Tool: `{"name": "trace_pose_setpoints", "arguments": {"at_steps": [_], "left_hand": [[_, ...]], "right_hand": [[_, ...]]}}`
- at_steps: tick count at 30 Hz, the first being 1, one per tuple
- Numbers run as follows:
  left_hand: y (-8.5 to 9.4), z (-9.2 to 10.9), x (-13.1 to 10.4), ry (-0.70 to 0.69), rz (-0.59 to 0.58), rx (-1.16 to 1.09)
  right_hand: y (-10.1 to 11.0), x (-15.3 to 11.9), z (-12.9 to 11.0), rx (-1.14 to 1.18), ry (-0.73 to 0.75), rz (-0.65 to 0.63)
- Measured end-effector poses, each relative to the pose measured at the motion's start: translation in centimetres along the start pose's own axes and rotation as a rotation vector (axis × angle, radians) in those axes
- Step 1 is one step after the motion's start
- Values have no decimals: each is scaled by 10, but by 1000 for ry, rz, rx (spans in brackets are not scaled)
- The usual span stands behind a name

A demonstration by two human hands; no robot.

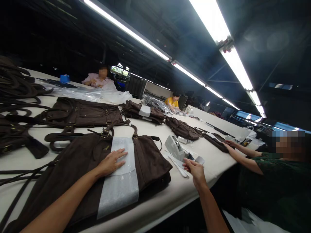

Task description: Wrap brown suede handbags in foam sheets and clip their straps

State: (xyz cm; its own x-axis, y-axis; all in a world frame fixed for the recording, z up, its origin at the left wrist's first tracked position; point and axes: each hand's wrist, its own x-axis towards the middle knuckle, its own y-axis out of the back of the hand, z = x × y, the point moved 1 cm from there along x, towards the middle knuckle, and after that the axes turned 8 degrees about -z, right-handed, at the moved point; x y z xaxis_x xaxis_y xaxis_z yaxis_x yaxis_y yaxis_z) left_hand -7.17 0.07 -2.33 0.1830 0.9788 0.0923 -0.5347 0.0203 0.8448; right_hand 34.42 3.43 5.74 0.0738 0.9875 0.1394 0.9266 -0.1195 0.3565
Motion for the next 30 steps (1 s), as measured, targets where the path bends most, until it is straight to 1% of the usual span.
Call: {"name": "trace_pose_setpoints", "arguments": {"at_steps": [2, 3, 5, 8, 10, 12, 15, 19, 21, 24, 27, 30], "left_hand": [[1, 2, 0, 9, -5, -10], [1, 4, -1, 17, -12, -13], [3, 9, -3, 36, -29, -17], [4, 14, -6, 64, -47, -29], [3, 14, -6, 77, -54, -34], [3, 13, -6, 86, -59, -36], [4, 12, -5, 80, -68, -44], [7, 11, -4, 66, -83, -82], [7, 8, -2, 66, -86, -103], [5, 5, 0, 72, -78, -116], [3, 6, 0, 72, -71, -106], [4, 7, 0, 57, -68, -83]], "right_hand": [[-35, -27, -28, 258, 7, -211], [-55, -42, -43, 324, -1, -311], [-95, -71, -67, 377, -20, -444], [-148, -102, -87, 409, -52, -543], [-175, -112, -91, 419, -73, -569], [-196, -114, -91, 412, -95, -583], [-218, -110, -90, 378, -150, -612], [-239, -106, -86, 300, -254, -649], [-250, -105, -81, 261, -287, -650], [-265, -105, -71, 218, -295, -621], [-275, -102, -65, 175, -303, -591], [-280, -96, -63, 133, -327, -595]]}}
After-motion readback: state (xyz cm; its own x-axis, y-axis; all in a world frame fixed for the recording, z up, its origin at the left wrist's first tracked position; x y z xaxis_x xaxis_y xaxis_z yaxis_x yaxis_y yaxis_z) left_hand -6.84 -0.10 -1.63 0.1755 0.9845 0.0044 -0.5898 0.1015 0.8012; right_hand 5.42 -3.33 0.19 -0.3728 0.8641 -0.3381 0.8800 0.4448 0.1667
